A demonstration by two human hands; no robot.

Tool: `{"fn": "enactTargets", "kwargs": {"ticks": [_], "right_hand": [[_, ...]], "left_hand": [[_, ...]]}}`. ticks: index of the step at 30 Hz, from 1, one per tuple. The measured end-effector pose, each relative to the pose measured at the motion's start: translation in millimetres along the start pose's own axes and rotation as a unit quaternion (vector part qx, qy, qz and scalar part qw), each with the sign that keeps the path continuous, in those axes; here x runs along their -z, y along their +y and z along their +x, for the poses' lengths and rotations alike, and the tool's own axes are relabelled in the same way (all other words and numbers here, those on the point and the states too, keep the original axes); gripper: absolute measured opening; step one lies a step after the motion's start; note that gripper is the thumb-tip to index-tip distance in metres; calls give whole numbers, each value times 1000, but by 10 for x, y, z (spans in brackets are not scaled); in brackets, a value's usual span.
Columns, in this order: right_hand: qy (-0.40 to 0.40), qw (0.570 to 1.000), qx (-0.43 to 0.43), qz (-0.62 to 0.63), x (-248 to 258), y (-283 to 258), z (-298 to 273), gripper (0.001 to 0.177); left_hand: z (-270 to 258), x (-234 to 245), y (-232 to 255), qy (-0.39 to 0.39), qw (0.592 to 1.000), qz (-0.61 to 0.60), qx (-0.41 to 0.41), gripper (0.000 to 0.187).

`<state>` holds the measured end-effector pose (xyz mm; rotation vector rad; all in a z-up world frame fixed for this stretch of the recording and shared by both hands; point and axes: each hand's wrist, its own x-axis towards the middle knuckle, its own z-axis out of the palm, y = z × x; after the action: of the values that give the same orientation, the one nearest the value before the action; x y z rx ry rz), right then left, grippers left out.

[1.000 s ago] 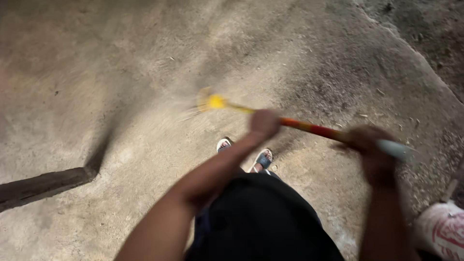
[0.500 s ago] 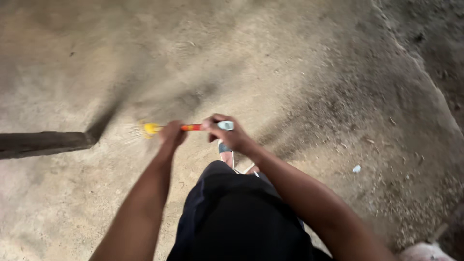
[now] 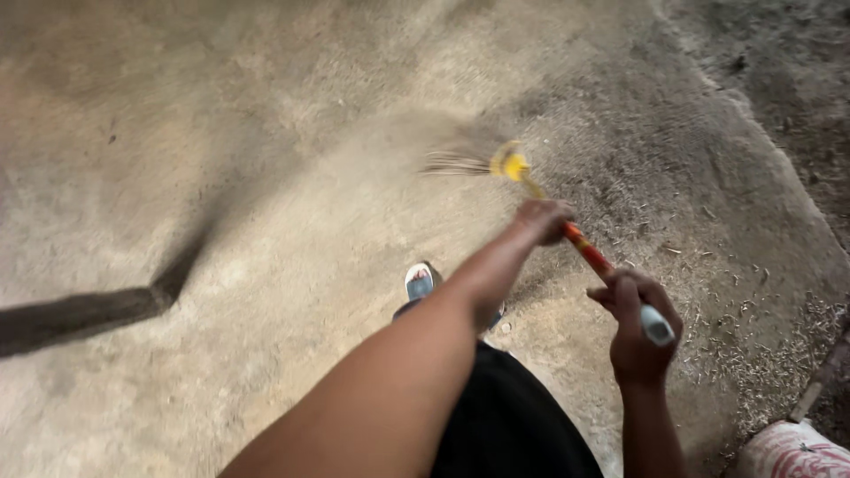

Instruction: The person sweeps debris across a concrete floor using a broom with a yellow and red handle, moving toward a red wheelbarrow.

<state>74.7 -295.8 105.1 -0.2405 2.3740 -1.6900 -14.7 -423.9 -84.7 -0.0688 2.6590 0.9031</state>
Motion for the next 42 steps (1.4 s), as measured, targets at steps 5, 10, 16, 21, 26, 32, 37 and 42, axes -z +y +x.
{"fn": "enactTargets", "kwargs": {"ticks": [5,10,16,21,26,32,37,42], "right_hand": [[12,991,127,-49,73,-34,-202,11],[18,991,108,83,457,-87,-260,31],[-140,928,55,341,227,45,69,30],[-335,900,-42,275,-804,116,407,19],[-532,825,-85,173,-1945,-26,560,20],[-614,750,-142,201,-2815,9,615,19],[-463,857,-209,93,-2692,186,1184,23],[-315,936,-122,103,-1680,69,2058,24]], "left_hand": [[-39,147,364,113,982,-43,-146,12],[-495,501,500,139,982,-73,-102,16],[-1373,805,-224,267,964,-7,8,8],[-1985,829,-1282,90,960,31,265,13],[-2777,716,-2074,156,911,35,379,14],[-3030,642,-2583,128,845,-14,520,17],[-1981,435,-3070,61,882,-13,467,12],[44,305,-2692,146,943,-46,295,11]]}}
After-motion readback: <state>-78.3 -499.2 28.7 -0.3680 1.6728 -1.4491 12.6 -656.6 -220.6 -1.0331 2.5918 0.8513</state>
